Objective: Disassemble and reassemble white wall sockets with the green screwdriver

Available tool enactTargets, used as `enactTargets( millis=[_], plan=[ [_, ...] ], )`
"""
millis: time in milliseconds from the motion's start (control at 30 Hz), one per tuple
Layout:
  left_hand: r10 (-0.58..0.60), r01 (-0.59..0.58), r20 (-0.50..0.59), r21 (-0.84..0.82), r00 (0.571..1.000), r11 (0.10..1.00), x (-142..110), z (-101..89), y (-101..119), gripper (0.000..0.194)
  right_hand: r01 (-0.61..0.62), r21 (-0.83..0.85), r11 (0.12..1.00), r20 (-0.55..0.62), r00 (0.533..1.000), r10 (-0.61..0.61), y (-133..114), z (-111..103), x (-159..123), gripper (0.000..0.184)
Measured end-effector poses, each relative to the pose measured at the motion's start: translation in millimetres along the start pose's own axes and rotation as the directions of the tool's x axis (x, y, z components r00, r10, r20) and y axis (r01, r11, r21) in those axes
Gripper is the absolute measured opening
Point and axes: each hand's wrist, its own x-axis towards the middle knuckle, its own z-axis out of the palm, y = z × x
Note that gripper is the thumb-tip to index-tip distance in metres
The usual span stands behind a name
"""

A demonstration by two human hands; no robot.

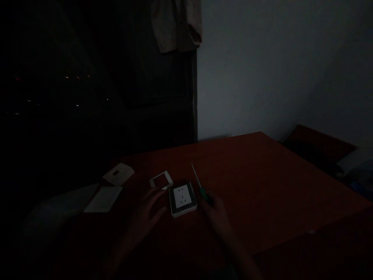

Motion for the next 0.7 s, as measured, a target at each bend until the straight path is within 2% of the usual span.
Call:
enactTargets(
  millis=[167,267,433,600,700],
  plan=[
    [-0.133,0.125,0.039,0.165,0.990,0.978,-30,-21.5,-56,0.030,-0.016,0.030,0.999,0.011,1.000,0.016,1,0,0,0.045],
    [-0.152,0.143,0.033,0.194,0.988,0.971,-40,-30.0,-76,0.029,0.009,0.023,1.000,0.036,0.999,-0.009,-2,0,1,0.042],
    [-0.107,0.078,0.105,0.252,0.989,0.965,-42,-27.5,-81,0.027,0.019,0.016,1.000,0.041,0.999,-0.019,-3,-1,1,0.042],
    [-0.122,0.066,0.164,0.312,0.979,0.948,-34,-21.1,-76,0.038,0.007,0.014,1.000,0.032,0.999,-0.008,-2,-1,0,0.041],
    [-0.108,0.024,0.252,0.315,0.962,0.949,-26,-25.7,-69,0.042,0.024,0.012,1.000,0.052,0.998,-0.024,-2,-1,0,0.039]
  ],
)
